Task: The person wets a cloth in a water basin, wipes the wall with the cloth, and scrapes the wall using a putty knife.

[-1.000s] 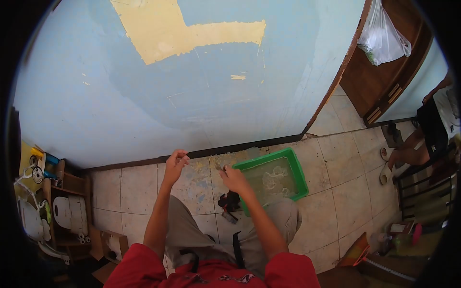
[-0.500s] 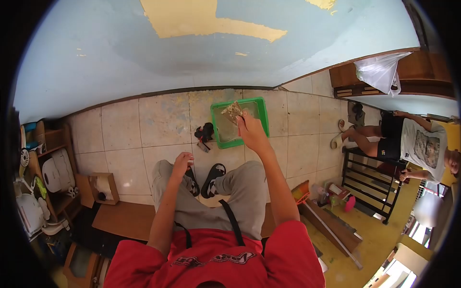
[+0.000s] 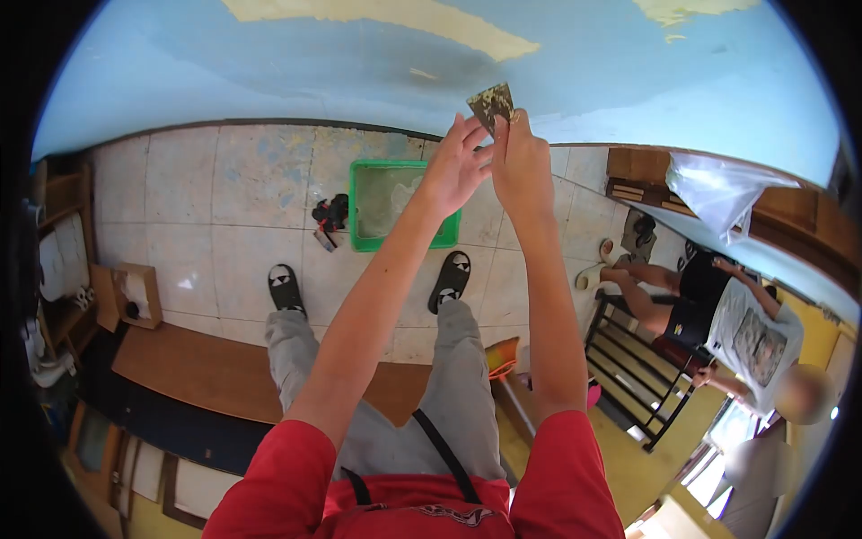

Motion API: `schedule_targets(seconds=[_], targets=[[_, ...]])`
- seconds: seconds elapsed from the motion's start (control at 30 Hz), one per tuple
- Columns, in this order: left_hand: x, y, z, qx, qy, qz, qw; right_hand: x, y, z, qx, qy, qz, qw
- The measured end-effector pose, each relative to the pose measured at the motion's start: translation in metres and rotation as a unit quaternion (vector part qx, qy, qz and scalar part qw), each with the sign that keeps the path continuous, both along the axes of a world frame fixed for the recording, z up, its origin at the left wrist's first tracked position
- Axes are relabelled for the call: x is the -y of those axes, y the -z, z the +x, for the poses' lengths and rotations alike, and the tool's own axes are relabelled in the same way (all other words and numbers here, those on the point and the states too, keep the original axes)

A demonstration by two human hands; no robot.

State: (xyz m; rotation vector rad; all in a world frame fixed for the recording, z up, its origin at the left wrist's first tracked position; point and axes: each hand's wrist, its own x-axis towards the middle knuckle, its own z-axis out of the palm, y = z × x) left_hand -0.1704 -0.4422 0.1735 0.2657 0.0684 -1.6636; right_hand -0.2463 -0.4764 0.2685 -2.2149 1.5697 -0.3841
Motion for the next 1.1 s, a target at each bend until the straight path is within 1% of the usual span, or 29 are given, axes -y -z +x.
schedule_targets(seconds=[0.03, 0.07, 0.1, 0.17, 0.23, 0.3, 0.37, 0.4, 0.47, 0.5, 0.57, 0.63, 0.7, 0.77, 0.83, 0.97, 1.07, 1.1], targets=[[0.017, -0.001, -0.007, -0.047, -0.037, -0.028, 0.998, 0.011, 0.007, -0.003, -0.017, 0.003, -0.022, 1.0], [0.031, 0.0, -0.013, -0.048, -0.048, -0.025, 0.997, 0.02, 0.014, -0.006, -0.033, 0.007, -0.044, 0.998], [0.04, 0.002, -0.019, -0.049, -0.069, -0.031, 0.996, 0.026, 0.019, -0.008, -0.034, -0.002, -0.037, 0.999], [0.055, 0.005, -0.024, -0.049, -0.092, -0.038, 0.994, 0.039, 0.024, -0.011, 0.004, -0.014, -0.071, 0.997], [0.063, 0.01, -0.025, -0.048, -0.106, -0.047, 0.992, 0.049, 0.024, -0.008, -0.01, -0.032, -0.068, 0.997], [0.066, 0.012, -0.027, -0.065, -0.111, -0.032, 0.991, 0.053, 0.028, -0.006, -0.021, -0.048, -0.066, 0.996], [0.072, 0.015, -0.027, -0.08, -0.113, -0.02, 0.99, 0.054, 0.032, -0.004, -0.046, -0.031, -0.091, 0.994], [0.072, 0.016, -0.028, -0.094, -0.111, -0.022, 0.989, 0.052, 0.033, -0.003, -0.048, -0.032, -0.085, 0.995], [0.077, 0.018, -0.032, -0.108, -0.108, -0.026, 0.988, 0.054, 0.03, 0.0, -0.094, -0.002, -0.088, 0.992], [0.078, 0.018, -0.034, -0.12, -0.115, -0.023, 0.986, 0.055, 0.032, -0.002, -0.094, -0.002, -0.088, 0.992], [0.078, 0.018, -0.033, -0.133, -0.125, -0.018, 0.983, 0.057, 0.036, -0.004, -0.06, -0.017, -0.091, 0.994], [0.078, 0.018, -0.031, -0.102, -0.141, -0.026, 0.984, 0.06, 0.037, -0.006, -0.061, -0.026, -0.102, 0.993], [0.079, 0.017, -0.031, -0.122, -0.148, -0.026, 0.981, 0.059, 0.038, -0.005, -0.061, -0.034, -0.108, 0.992], [0.082, 0.018, -0.039, -0.147, -0.149, -0.028, 0.977, 0.06, 0.03, -0.004, -0.112, -0.028, -0.103, 0.988], [0.085, 0.019, -0.039, -0.178, -0.159, -0.041, 0.97, 0.061, 0.03, -0.002, -0.108, -0.027, -0.101, 0.989], [0.082, 0.021, -0.038, -0.161, -0.139, -0.05, 0.976, 0.057, 0.026, 0.003, -0.108, -0.019, -0.095, 0.989], [0.088, 0.017, -0.046, -0.162, -0.165, -0.018, 0.973, 0.065, 0.028, 0.0, -0.114, -0.043, -0.121, 0.985], [0.091, 0.015, -0.05, -0.202, -0.18, -0.029, 0.962, 0.067, 0.026, -0.001, -0.113, -0.045, -0.123, 0.985]])
